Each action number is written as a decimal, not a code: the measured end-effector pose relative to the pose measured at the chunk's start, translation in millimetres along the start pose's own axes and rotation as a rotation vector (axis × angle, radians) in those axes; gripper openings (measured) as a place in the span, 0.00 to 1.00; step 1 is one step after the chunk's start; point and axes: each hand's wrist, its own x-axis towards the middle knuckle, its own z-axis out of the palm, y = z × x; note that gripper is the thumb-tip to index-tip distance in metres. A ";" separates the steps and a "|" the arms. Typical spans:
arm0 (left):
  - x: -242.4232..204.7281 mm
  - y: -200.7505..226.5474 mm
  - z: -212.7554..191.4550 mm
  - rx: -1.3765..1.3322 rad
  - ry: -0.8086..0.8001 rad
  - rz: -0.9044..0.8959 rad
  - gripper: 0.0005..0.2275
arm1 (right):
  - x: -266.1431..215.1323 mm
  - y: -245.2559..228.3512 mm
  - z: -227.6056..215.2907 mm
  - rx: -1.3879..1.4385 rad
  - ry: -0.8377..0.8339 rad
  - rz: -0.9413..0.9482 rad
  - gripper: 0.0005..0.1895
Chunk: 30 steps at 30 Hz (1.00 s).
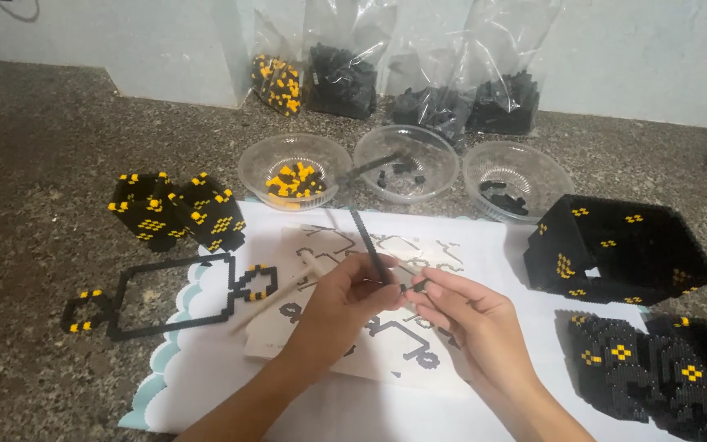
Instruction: Assembling small black plastic blocks onto a template to create a structure.
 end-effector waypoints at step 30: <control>7.0 -11.1 -0.6 -0.008 0.046 0.095 0.15 | 14.7 15.5 -12.9 0.004 -0.045 -0.084 0.13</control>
